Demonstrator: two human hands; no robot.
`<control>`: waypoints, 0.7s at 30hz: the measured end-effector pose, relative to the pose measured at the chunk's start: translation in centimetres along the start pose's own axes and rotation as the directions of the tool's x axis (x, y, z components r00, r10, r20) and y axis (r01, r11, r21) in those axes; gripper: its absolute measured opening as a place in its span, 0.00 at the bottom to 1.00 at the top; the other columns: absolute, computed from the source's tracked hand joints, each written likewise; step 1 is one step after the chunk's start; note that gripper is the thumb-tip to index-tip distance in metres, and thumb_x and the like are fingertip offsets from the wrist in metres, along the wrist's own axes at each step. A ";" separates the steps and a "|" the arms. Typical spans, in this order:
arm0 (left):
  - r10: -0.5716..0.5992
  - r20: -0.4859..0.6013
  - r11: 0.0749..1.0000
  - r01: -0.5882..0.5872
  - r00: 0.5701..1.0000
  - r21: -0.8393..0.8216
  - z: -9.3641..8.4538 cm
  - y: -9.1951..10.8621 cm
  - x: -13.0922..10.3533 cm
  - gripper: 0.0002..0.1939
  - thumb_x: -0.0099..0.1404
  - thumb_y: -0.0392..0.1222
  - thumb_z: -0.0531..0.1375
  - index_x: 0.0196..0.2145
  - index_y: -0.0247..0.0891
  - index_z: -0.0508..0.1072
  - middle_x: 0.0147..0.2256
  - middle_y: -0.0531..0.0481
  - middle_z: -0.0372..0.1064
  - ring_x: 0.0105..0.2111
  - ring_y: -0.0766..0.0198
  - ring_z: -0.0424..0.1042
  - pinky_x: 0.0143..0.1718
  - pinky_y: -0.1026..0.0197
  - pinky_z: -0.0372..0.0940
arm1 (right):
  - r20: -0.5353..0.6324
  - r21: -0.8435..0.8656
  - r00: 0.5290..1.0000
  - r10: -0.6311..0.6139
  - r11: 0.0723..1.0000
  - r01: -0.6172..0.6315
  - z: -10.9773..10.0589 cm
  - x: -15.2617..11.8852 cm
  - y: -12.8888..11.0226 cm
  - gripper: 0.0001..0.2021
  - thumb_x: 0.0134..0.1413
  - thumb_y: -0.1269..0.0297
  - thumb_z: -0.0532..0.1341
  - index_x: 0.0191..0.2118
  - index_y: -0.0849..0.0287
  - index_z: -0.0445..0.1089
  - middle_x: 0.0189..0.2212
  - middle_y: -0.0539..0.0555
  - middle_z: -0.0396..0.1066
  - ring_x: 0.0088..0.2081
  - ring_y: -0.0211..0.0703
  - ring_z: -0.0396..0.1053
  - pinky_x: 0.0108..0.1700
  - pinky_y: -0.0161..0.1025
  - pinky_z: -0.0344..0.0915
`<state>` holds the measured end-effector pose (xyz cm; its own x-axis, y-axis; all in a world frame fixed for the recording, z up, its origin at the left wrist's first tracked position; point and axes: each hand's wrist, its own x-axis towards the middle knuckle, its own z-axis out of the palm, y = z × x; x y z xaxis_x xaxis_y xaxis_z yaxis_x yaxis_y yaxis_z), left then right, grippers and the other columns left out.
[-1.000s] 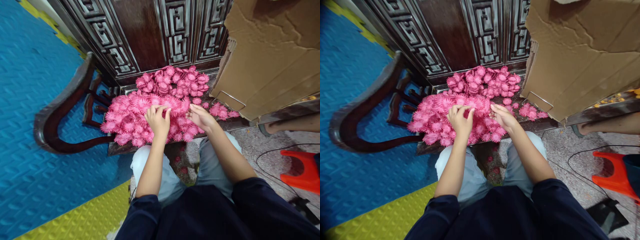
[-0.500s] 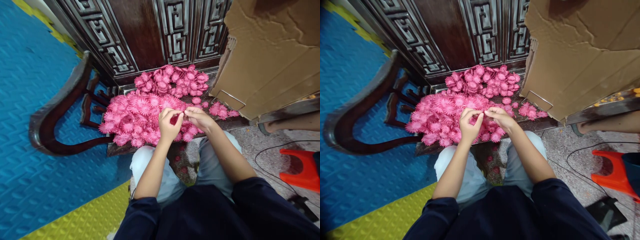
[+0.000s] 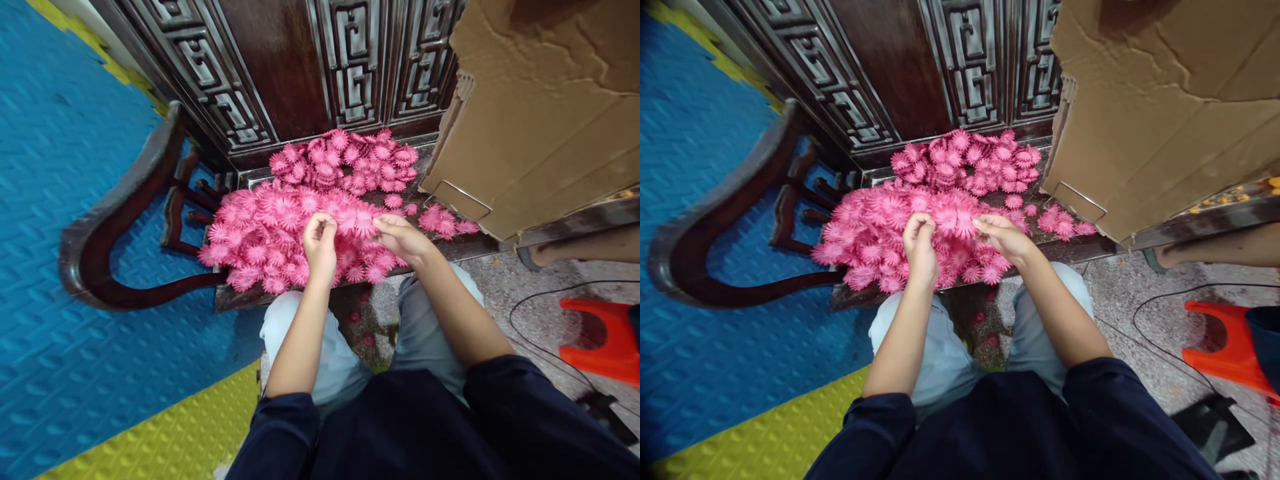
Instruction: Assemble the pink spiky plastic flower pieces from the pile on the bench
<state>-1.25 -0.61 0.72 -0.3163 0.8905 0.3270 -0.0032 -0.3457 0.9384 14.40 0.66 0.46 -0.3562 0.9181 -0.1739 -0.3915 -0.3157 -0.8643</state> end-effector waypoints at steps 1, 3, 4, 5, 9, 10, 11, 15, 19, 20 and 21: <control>0.005 -0.030 1.000 -0.004 1.000 0.005 -0.2 0.0 0.1 0.04 0.55 0.35 0.54 0.23 0.38 0.63 0.23 0.56 0.57 0.25 0.70 0.58 0.29 0.66 0.55 | -0.012 0.003 1.000 -0.010 1.000 0.010 -0.1 0.0 0.0 0.14 0.34 0.55 0.71 0.24 0.57 0.69 0.22 0.46 0.66 0.26 0.33 0.62 0.33 0.35 0.63; 0.030 -0.071 0.998 -0.026 0.997 0.050 -0.4 0.1 0.3 0.04 0.54 0.34 0.55 0.23 0.38 0.64 0.23 0.56 0.58 0.25 0.70 0.58 0.29 0.67 0.54 | -0.024 0.015 1.000 -0.013 1.000 0.014 -0.2 0.1 -0.1 0.13 0.35 0.55 0.70 0.25 0.56 0.69 0.23 0.47 0.66 0.26 0.34 0.63 0.34 0.35 0.62; 0.045 -0.088 0.996 -0.038 0.995 0.079 -0.5 0.1 0.4 0.04 0.54 0.34 0.55 0.23 0.37 0.64 0.23 0.56 0.58 0.25 0.71 0.58 0.28 0.67 0.54 | -0.026 0.026 1.000 -0.008 1.000 0.009 -0.2 0.1 -0.1 0.13 0.35 0.56 0.70 0.25 0.56 0.69 0.23 0.47 0.66 0.26 0.34 0.63 0.34 0.35 0.62; 0.060 -0.106 0.993 -0.049 0.992 0.105 -0.6 0.1 0.4 0.04 0.54 0.34 0.55 0.23 0.37 0.64 0.23 0.56 0.58 0.25 0.71 0.58 0.28 0.67 0.54 | -0.030 0.038 1.000 -0.002 0.999 0.003 -0.2 0.1 -0.1 0.14 0.35 0.56 0.70 0.24 0.56 0.68 0.23 0.47 0.66 0.26 0.34 0.63 0.34 0.35 0.62; 0.092 -0.154 0.988 -0.070 0.984 0.139 -0.5 0.2 0.3 0.04 0.55 0.34 0.55 0.24 0.37 0.64 0.24 0.56 0.59 0.25 0.71 0.58 0.29 0.67 0.55 | -0.093 0.067 0.996 -0.014 0.998 0.020 -0.3 0.2 -0.1 0.15 0.33 0.56 0.71 0.24 0.56 0.66 0.22 0.46 0.65 0.26 0.33 0.62 0.34 0.35 0.61; 0.094 -0.155 0.987 -0.072 0.983 0.142 -0.5 0.2 0.3 0.04 0.55 0.34 0.55 0.24 0.37 0.64 0.24 0.56 0.59 0.25 0.71 0.58 0.29 0.67 0.55 | -0.121 0.062 0.992 -0.027 0.997 0.035 -0.4 0.3 -0.1 0.16 0.33 0.55 0.70 0.25 0.56 0.66 0.22 0.46 0.65 0.26 0.34 0.62 0.34 0.36 0.61; 0.095 -0.152 0.986 -0.072 0.984 0.148 -0.5 0.2 0.3 0.03 0.55 0.34 0.56 0.24 0.37 0.64 0.24 0.56 0.59 0.26 0.71 0.59 0.30 0.67 0.56 | -0.150 0.051 0.988 -0.041 0.997 0.050 -0.5 0.4 0.0 0.16 0.33 0.55 0.70 0.26 0.56 0.66 0.23 0.46 0.65 0.26 0.34 0.62 0.34 0.36 0.61; 0.106 -0.153 0.982 -0.079 0.983 0.169 -0.4 0.1 0.2 0.03 0.55 0.34 0.56 0.25 0.37 0.64 0.24 0.55 0.60 0.26 0.71 0.60 0.31 0.67 0.57 | -0.242 0.017 0.967 -0.080 0.996 0.087 -0.7 0.7 0.3 0.17 0.32 0.55 0.70 0.27 0.56 0.66 0.23 0.45 0.64 0.25 0.33 0.62 0.32 0.34 0.60; 0.118 -0.151 0.981 -0.091 0.981 0.172 -0.4 0.0 0.2 0.03 0.55 0.34 0.56 0.25 0.37 0.64 0.25 0.55 0.60 0.27 0.70 0.60 0.31 0.67 0.57 | -0.258 0.039 0.964 -0.071 0.996 0.083 -0.9 1.0 0.4 0.16 0.32 0.56 0.70 0.27 0.57 0.67 0.24 0.45 0.66 0.25 0.31 0.62 0.30 0.32 0.59; 0.120 -0.150 0.980 -0.093 0.981 0.174 -0.4 0.0 0.2 0.03 0.56 0.35 0.56 0.25 0.37 0.64 0.25 0.55 0.60 0.27 0.70 0.60 0.31 0.67 0.57 | -0.262 0.020 0.963 -0.070 0.997 0.078 -0.9 1.0 0.5 0.15 0.32 0.57 0.70 0.27 0.57 0.67 0.24 0.45 0.67 0.24 0.30 0.62 0.30 0.32 0.59; 0.121 -0.148 0.980 -0.094 0.982 0.177 -0.4 0.1 0.2 0.03 0.56 0.35 0.56 0.25 0.37 0.64 0.25 0.55 0.60 0.27 0.70 0.61 0.31 0.67 0.58 | -0.267 -0.011 0.961 -0.073 0.997 0.073 -1.0 1.0 0.6 0.15 0.32 0.57 0.70 0.28 0.57 0.68 0.24 0.45 0.68 0.24 0.30 0.62 0.29 0.32 0.59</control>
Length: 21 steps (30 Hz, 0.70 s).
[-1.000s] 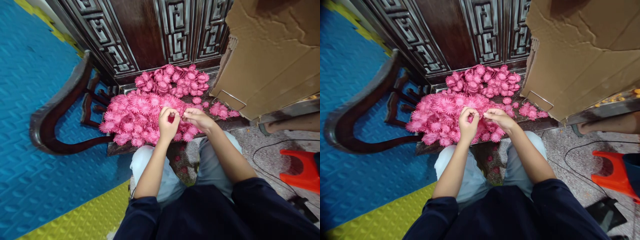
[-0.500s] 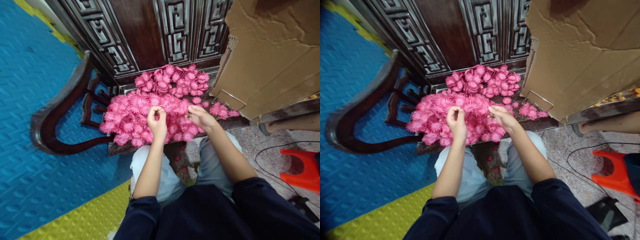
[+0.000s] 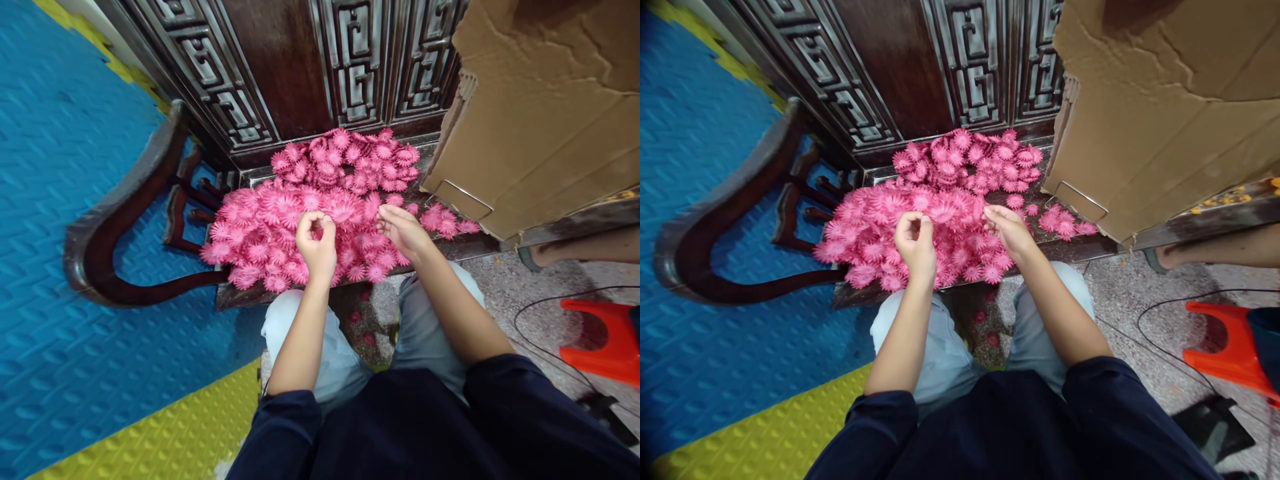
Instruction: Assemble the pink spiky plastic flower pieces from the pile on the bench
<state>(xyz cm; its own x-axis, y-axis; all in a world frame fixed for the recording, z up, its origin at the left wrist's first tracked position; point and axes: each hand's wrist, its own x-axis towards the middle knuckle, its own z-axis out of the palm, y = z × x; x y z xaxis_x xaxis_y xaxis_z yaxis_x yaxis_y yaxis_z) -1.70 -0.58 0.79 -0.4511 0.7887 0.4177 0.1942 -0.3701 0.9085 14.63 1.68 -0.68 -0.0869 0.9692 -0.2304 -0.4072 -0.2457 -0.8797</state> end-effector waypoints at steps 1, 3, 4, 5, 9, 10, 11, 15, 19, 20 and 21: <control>0.001 0.003 1.000 -0.001 1.000 0.004 0.0 0.0 0.0 0.03 0.56 0.35 0.56 0.25 0.37 0.65 0.25 0.55 0.61 0.27 0.70 0.61 0.32 0.67 0.58 | -0.007 -0.039 1.000 -0.007 0.999 0.006 0.0 0.1 0.1 0.15 0.33 0.57 0.70 0.28 0.57 0.68 0.24 0.45 0.69 0.24 0.30 0.62 0.29 0.32 0.59; 0.010 0.006 1.000 -0.010 1.000 0.019 0.0 0.1 0.0 0.03 0.56 0.35 0.56 0.25 0.37 0.65 0.25 0.55 0.61 0.27 0.70 0.62 0.32 0.67 0.58 | -0.015 -0.123 0.999 -0.038 0.992 0.035 -0.1 0.2 0.3 0.13 0.34 0.58 0.69 0.28 0.57 0.69 0.24 0.46 0.70 0.24 0.31 0.63 0.29 0.33 0.60; 0.020 0.008 0.999 -0.020 1.000 0.031 0.0 0.2 0.0 0.03 0.56 0.35 0.56 0.25 0.37 0.65 0.25 0.54 0.62 0.27 0.70 0.62 0.32 0.67 0.59 | -0.018 -0.160 0.998 -0.061 0.985 0.058 -0.1 0.2 0.4 0.13 0.34 0.58 0.69 0.28 0.57 0.70 0.23 0.46 0.70 0.24 0.31 0.63 0.30 0.33 0.61; 0.035 0.012 0.998 -0.036 0.999 0.045 0.0 0.3 -0.1 0.03 0.56 0.35 0.56 0.25 0.37 0.66 0.25 0.54 0.62 0.27 0.70 0.62 0.32 0.67 0.59 | -0.019 -0.189 0.996 -0.090 0.978 0.084 -0.1 0.3 0.5 0.12 0.35 0.58 0.69 0.28 0.57 0.70 0.24 0.47 0.71 0.25 0.32 0.64 0.31 0.34 0.62; 0.104 0.045 0.989 -0.108 0.994 0.101 0.1 0.5 -0.3 0.03 0.56 0.34 0.57 0.25 0.37 0.66 0.24 0.54 0.62 0.26 0.70 0.63 0.32 0.66 0.59 | -0.016 -0.257 0.984 -0.179 0.951 0.169 -0.2 0.5 0.8 0.12 0.35 0.58 0.69 0.29 0.56 0.70 0.26 0.48 0.72 0.29 0.36 0.68 0.36 0.38 0.65; 0.116 0.055 0.987 -0.121 0.992 0.109 0.1 0.5 -0.3 0.03 0.56 0.34 0.57 0.25 0.37 0.66 0.24 0.55 0.62 0.26 0.70 0.62 0.32 0.66 0.59 | -0.016 -0.268 0.982 -0.189 0.947 0.178 -0.2 0.5 0.8 0.13 0.35 0.58 0.69 0.29 0.56 0.71 0.26 0.48 0.72 0.29 0.36 0.68 0.36 0.38 0.65; 0.125 0.063 0.984 -0.132 0.990 0.116 0.2 0.5 -0.3 0.03 0.56 0.34 0.56 0.25 0.37 0.66 0.24 0.55 0.62 0.26 0.70 0.62 0.32 0.66 0.59 | -0.017 -0.280 0.981 -0.193 0.943 0.180 -0.2 0.5 0.9 0.13 0.35 0.59 0.69 0.30 0.56 0.71 0.26 0.48 0.72 0.28 0.36 0.67 0.36 0.38 0.65; 0.141 0.073 0.978 -0.150 0.987 0.148 0.2 0.4 -0.4 0.04 0.54 0.31 0.56 0.25 0.38 0.64 0.24 0.55 0.60 0.27 0.70 0.61 0.32 0.66 0.58 | -0.053 -0.303 0.983 -0.177 0.941 0.153 -0.4 0.7 0.9 0.12 0.35 0.60 0.68 0.29 0.58 0.70 0.24 0.48 0.70 0.26 0.34 0.65 0.35 0.38 0.64; 0.138 0.062 0.977 -0.146 0.989 0.153 0.2 0.2 -0.4 0.06 0.52 0.29 0.54 0.24 0.38 0.60 0.24 0.55 0.57 0.27 0.69 0.59 0.31 0.65 0.56 | -0.118 -0.302 0.979 -0.166 0.945 0.124 -0.6 0.8 0.9 0.12 0.33 0.61 0.67 0.29 0.58 0.69 0.23 0.47 0.69 0.25 0.34 0.64 0.34 0.38 0.63; 0.138 0.057 0.978 -0.146 0.989 0.147 0.1 0.2 -0.4 0.07 0.52 0.29 0.54 0.23 0.39 0.60 0.24 0.55 0.56 0.27 0.69 0.59 0.31 0.65 0.56 | -0.129 -0.305 0.978 -0.162 0.945 0.116 -0.7 0.8 0.9 0.12 0.33 0.61 0.67 0.29 0.58 0.69 0.23 0.47 0.68 0.25 0.35 0.64 0.34 0.38 0.63; 0.138 0.052 0.979 -0.144 0.989 0.142 0.1 0.2 -0.4 0.07 0.52 0.29 0.53 0.23 0.39 0.59 0.24 0.55 0.56 0.27 0.69 0.58 0.31 0.65 0.55 | -0.137 -0.309 0.978 -0.157 0.945 0.108 -0.8 0.9 0.8 0.13 0.33 0.60 0.67 0.30 0.58 0.69 0.23 0.47 0.68 0.25 0.35 0.64 0.35 0.38 0.63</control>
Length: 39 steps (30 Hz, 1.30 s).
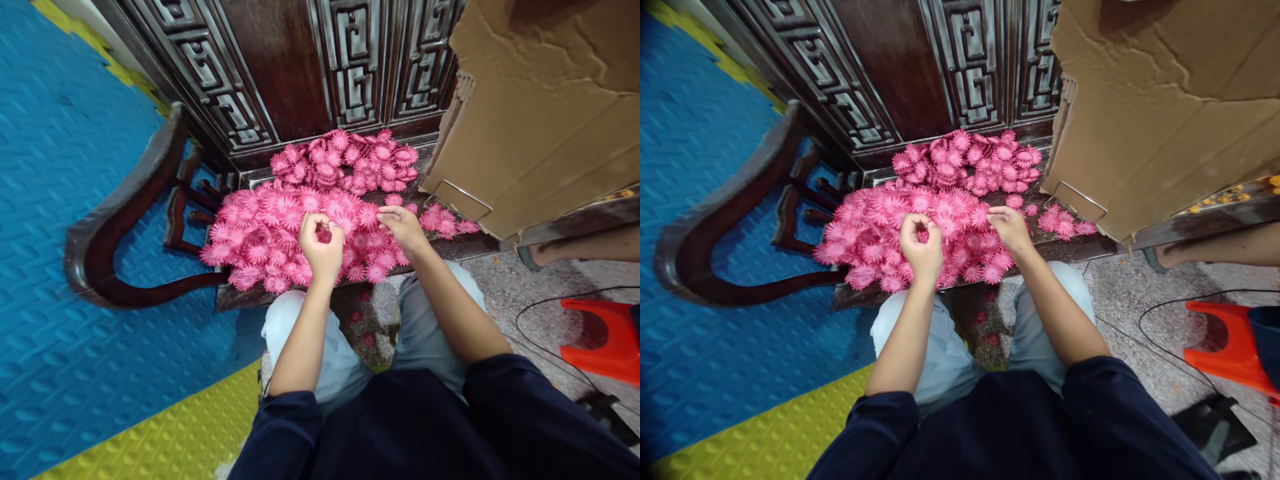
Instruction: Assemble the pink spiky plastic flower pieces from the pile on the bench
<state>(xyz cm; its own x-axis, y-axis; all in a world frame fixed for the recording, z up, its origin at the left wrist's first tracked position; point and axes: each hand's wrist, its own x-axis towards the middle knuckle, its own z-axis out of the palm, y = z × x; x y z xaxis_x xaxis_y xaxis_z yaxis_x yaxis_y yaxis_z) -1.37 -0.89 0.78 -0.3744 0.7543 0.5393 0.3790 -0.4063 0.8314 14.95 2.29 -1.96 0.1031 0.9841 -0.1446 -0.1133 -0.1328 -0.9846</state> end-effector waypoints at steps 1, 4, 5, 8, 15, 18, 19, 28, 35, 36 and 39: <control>-0.003 -0.003 1.000 0.003 1.000 -0.001 0.0 0.0 0.0 0.07 0.51 0.28 0.53 0.23 0.39 0.59 0.24 0.55 0.55 0.27 0.68 0.58 0.31 0.65 0.55 | -0.004 -0.005 1.000 0.007 1.000 -0.007 -0.1 0.0 0.0 0.13 0.34 0.60 0.67 0.30 0.58 0.69 0.23 0.47 0.68 0.25 0.35 0.64 0.35 0.39 0.63; -0.025 -0.007 1.000 0.025 1.000 0.007 0.0 0.1 0.0 0.08 0.52 0.29 0.53 0.23 0.39 0.58 0.24 0.55 0.55 0.27 0.69 0.58 0.31 0.65 0.55 | -0.014 -0.030 1.000 -0.003 1.000 0.002 -0.4 0.2 0.2 0.13 0.35 0.60 0.66 0.32 0.57 0.70 0.25 0.49 0.69 0.29 0.38 0.66 0.36 0.40 0.63; -0.033 -0.007 0.999 0.033 0.999 0.011 0.0 0.2 0.0 0.08 0.52 0.29 0.54 0.23 0.39 0.59 0.24 0.55 0.55 0.27 0.69 0.58 0.31 0.65 0.55 | -0.021 -0.036 1.000 -0.020 0.999 0.019 -0.4 0.3 0.2 0.13 0.36 0.61 0.65 0.33 0.57 0.70 0.27 0.50 0.70 0.31 0.39 0.66 0.38 0.40 0.63; -0.060 -0.008 0.998 0.060 0.998 0.010 0.0 0.2 0.0 0.07 0.52 0.30 0.54 0.23 0.39 0.60 0.24 0.55 0.56 0.27 0.69 0.58 0.31 0.65 0.55 | -0.034 -0.034 0.997 -0.075 0.997 0.073 -0.6 0.5 0.6 0.12 0.37 0.63 0.64 0.34 0.57 0.71 0.32 0.51 0.71 0.37 0.41 0.67 0.41 0.42 0.63; -0.152 0.011 0.985 0.153 0.988 -0.084 0.3 0.0 -0.1 0.05 0.55 0.31 0.54 0.24 0.38 0.62 0.24 0.55 0.59 0.27 0.70 0.60 0.31 0.67 0.56 | -0.087 -0.031 0.979 -0.182 0.983 0.180 -0.3 -0.1 -0.5 0.10 0.40 0.63 0.65 0.34 0.55 0.72 0.37 0.52 0.73 0.41 0.41 0.68 0.50 0.43 0.61; -0.147 0.058 0.985 0.152 0.987 -0.086 0.4 0.0 -0.3 0.04 0.57 0.35 0.55 0.25 0.38 0.63 0.24 0.55 0.59 0.27 0.69 0.60 0.32 0.66 0.57 | 0.097 0.017 0.977 -0.192 0.981 0.192 0.4 -1.1 -1.5 0.11 0.42 0.57 0.65 0.34 0.55 0.73 0.35 0.51 0.73 0.38 0.40 0.68 0.48 0.43 0.63; -0.138 0.079 0.986 0.144 0.987 -0.081 0.5 0.0 -0.3 0.04 0.58 0.36 0.55 0.26 0.38 0.64 0.24 0.55 0.59 0.27 0.69 0.60 0.32 0.66 0.57 | 0.141 0.019 0.971 -0.193 0.981 0.193 0.7 -1.4 -1.7 0.12 0.42 0.55 0.65 0.34 0.55 0.73 0.34 0.51 0.73 0.37 0.40 0.68 0.47 0.43 0.63; -0.128 0.284 0.979 0.166 0.950 -0.115 0.8 0.5 -0.5 0.04 0.59 0.39 0.57 0.26 0.39 0.66 0.25 0.54 0.62 0.27 0.68 0.62 0.33 0.65 0.58 | 0.238 0.083 0.954 -0.184 0.982 0.169 1.3 -1.7 -1.8 0.19 0.35 0.55 0.70 0.37 0.53 0.71 0.39 0.50 0.72 0.40 0.39 0.67 0.49 0.41 0.61; -0.167 0.375 0.962 0.233 0.912 -0.139 0.7 0.3 -0.6 0.09 0.58 0.47 0.60 0.29 0.39 0.69 0.27 0.52 0.66 0.30 0.67 0.65 0.35 0.64 0.60 | 0.300 0.096 0.946 -0.121 0.991 0.096 1.0 -2.0 -2.2 0.17 0.34 0.52 0.69 0.21 0.58 0.66 0.21 0.45 0.64 0.26 0.34 0.60 0.34 0.35 0.61; -0.174 0.387 0.958 0.247 0.906 -0.147 0.7 0.2 -0.6 0.09 0.58 0.47 0.60 0.30 0.39 0.70 0.28 0.52 0.67 0.30 0.67 0.65 0.36 0.64 0.60 | 0.298 0.097 0.947 -0.122 0.991 0.097 1.0 -2.0 -2.2 0.17 0.34 0.51 0.69 0.21 0.58 0.66 0.21 0.45 0.63 0.25 0.34 0.59 0.33 0.35 0.60; -0.187 0.402 0.948 0.272 0.896 -0.166 0.6 0.0 -0.5 0.10 0.58 0.48 0.60 0.30 0.38 0.72 0.29 0.51 0.68 0.30 0.67 0.66 0.35 0.63 0.61 | 0.319 0.089 0.941 -0.116 0.992 0.092 0.9 -2.0 -2.3 0.17 0.33 0.51 0.69 0.21 0.58 0.66 0.21 0.45 0.63 0.25 0.33 0.58 0.32 0.34 0.58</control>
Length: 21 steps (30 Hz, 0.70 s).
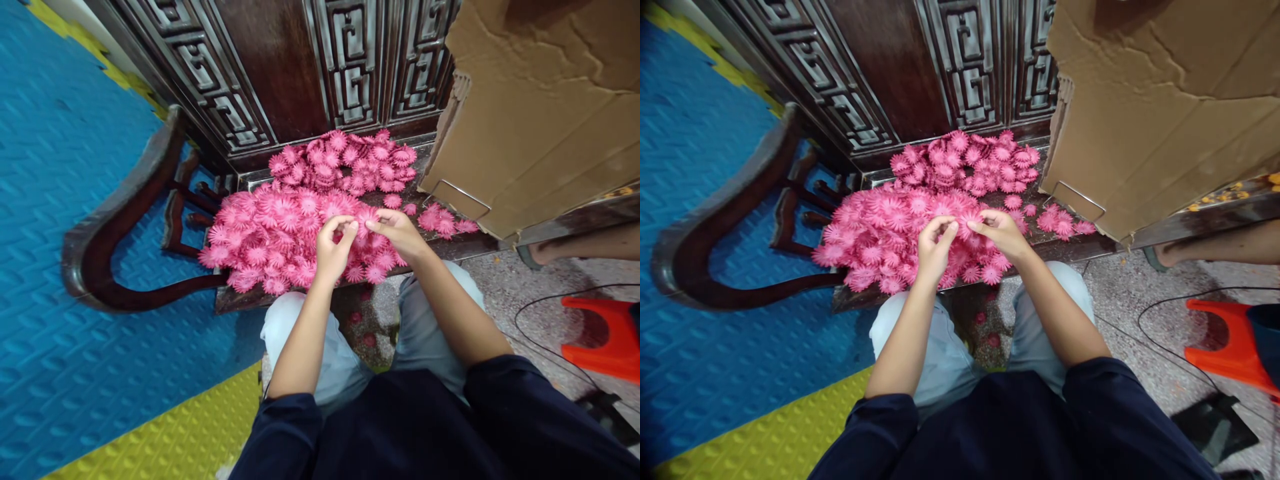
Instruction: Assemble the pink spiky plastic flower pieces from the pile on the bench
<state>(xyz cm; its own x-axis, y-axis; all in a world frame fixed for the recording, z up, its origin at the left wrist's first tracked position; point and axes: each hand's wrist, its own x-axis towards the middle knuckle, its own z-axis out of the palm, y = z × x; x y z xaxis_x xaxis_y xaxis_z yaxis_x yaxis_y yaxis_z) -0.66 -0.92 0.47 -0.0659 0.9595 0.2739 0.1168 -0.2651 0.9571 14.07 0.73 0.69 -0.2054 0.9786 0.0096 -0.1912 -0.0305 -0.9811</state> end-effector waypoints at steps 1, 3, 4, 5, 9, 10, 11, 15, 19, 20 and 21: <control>-0.001 0.005 1.000 0.001 1.000 -0.006 -0.1 -0.1 0.1 0.10 0.58 0.48 0.60 0.29 0.38 0.72 0.28 0.51 0.68 0.30 0.67 0.66 0.35 0.63 0.61 | 0.009 -0.005 1.000 0.003 1.000 -0.003 0.0 0.0 0.0 0.17 0.33 0.50 0.69 0.22 0.58 0.67 0.21 0.46 0.64 0.25 0.33 0.58 0.31 0.34 0.58; -0.008 0.017 0.999 0.009 1.000 -0.031 -0.1 -0.2 0.1 0.10 0.57 0.48 0.61 0.27 0.38 0.73 0.27 0.51 0.68 0.30 0.67 0.66 0.34 0.63 0.61 | 0.009 -0.014 1.000 0.006 1.000 -0.005 0.0 0.0 0.0 0.17 0.33 0.50 0.69 0.22 0.58 0.67 0.21 0.46 0.64 0.25 0.33 0.59 0.31 0.34 0.58; -0.021 0.027 0.998 0.023 0.999 -0.057 -0.2 -0.3 0.2 0.10 0.56 0.49 0.61 0.27 0.39 0.74 0.27 0.52 0.68 0.30 0.67 0.66 0.34 0.63 0.61 | 0.000 -0.016 1.000 0.006 1.000 -0.006 -0.1 0.0 0.0 0.17 0.34 0.51 0.69 0.22 0.58 0.67 0.21 0.46 0.65 0.25 0.33 0.59 0.31 0.34 0.58; -0.040 0.039 0.995 0.044 0.998 -0.091 -0.2 -0.4 0.2 0.11 0.56 0.49 0.62 0.27 0.39 0.74 0.28 0.51 0.69 0.30 0.67 0.67 0.34 0.63 0.61 | -0.013 -0.017 1.000 0.007 1.000 -0.007 -0.1 0.0 0.0 0.17 0.34 0.51 0.69 0.22 0.58 0.67 0.21 0.46 0.65 0.25 0.34 0.59 0.32 0.34 0.58; -0.130 0.085 0.972 0.144 0.988 -0.187 -0.2 -0.4 0.3 0.12 0.52 0.51 0.64 0.28 0.39 0.76 0.29 0.50 0.73 0.31 0.66 0.70 0.38 0.61 0.64 | -0.048 -0.014 0.999 0.010 1.000 -0.011 -0.2 0.1 0.1 0.15 0.35 0.53 0.69 0.23 0.58 0.69 0.22 0.47 0.67 0.26 0.35 0.62 0.34 0.35 0.60; -0.144 0.092 0.969 0.160 0.985 -0.190 -0.2 -0.4 0.4 0.13 0.51 0.51 0.65 0.28 0.39 0.76 0.30 0.50 0.73 0.32 0.65 0.70 0.38 0.61 0.64 | -0.051 -0.013 0.999 0.008 1.000 -0.008 -0.2 0.2 0.2 0.15 0.36 0.53 0.69 0.23 0.58 0.69 0.22 0.47 0.68 0.26 0.35 0.62 0.35 0.36 0.60; -0.154 0.100 0.967 0.171 0.983 -0.188 -0.3 -0.4 0.4 0.13 0.51 0.51 0.65 0.28 0.39 0.77 0.30 0.50 0.74 0.32 0.65 0.71 0.39 0.60 0.64 | -0.054 -0.013 0.999 0.005 1.000 -0.006 -0.3 0.2 0.1 0.14 0.36 0.53 0.69 0.23 0.58 0.69 0.22 0.47 0.68 0.26 0.35 0.62 0.35 0.36 0.60; -0.174 0.157 0.967 0.199 0.972 -0.161 -0.7 -0.5 0.6 0.12 0.50 0.50 0.66 0.27 0.38 0.77 0.30 0.49 0.74 0.32 0.64 0.71 0.39 0.60 0.64 | -0.059 -0.001 0.998 -0.003 1.000 0.003 -0.1 0.1 0.0 0.14 0.37 0.54 0.69 0.22 0.57 0.68 0.22 0.47 0.67 0.26 0.35 0.62 0.35 0.36 0.60; -0.189 0.152 0.971 0.208 0.970 -0.121 -1.1 -0.6 0.7 0.12 0.49 0.48 0.66 0.26 0.37 0.76 0.28 0.50 0.73 0.30 0.66 0.68 0.37 0.62 0.62 | -0.088 0.022 0.996 -0.009 1.000 0.011 0.1 0.1 0.1 0.13 0.36 0.55 0.69 0.23 0.57 0.67 0.23 0.46 0.66 0.26 0.34 0.62 0.35 0.36 0.61; -0.186 0.144 0.973 0.203 0.972 -0.109 -1.1 -0.5 0.7 0.11 0.49 0.48 0.66 0.26 0.37 0.75 0.27 0.51 0.72 0.29 0.66 0.68 0.36 0.62 0.61 | -0.095 0.022 0.995 -0.005 1.000 0.008 0.1 0.2 0.2 0.14 0.35 0.55 0.69 0.23 0.57 0.67 0.23 0.46 0.66 0.27 0.34 0.62 0.36 0.36 0.61; -0.181 0.140 0.976 0.196 0.973 -0.099 -1.2 -0.5 0.7 0.11 0.49 0.47 0.66 0.25 0.37 0.75 0.27 0.51 0.72 0.29 0.67 0.67 0.35 0.63 0.61 | -0.098 0.018 0.995 -0.002 1.000 0.004 0.1 0.2 0.3 0.14 0.35 0.55 0.69 0.23 0.57 0.67 0.23 0.46 0.67 0.27 0.35 0.62 0.36 0.37 0.61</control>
<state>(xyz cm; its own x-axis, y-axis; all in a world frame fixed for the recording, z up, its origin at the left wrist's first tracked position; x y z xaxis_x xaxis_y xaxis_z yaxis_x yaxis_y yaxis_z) -1.91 -0.21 0.32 0.0533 0.9954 0.0798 0.0028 -0.0801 0.9968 13.88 0.92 0.44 -0.1095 0.9940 -0.0072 -0.2096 -0.0302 -0.9773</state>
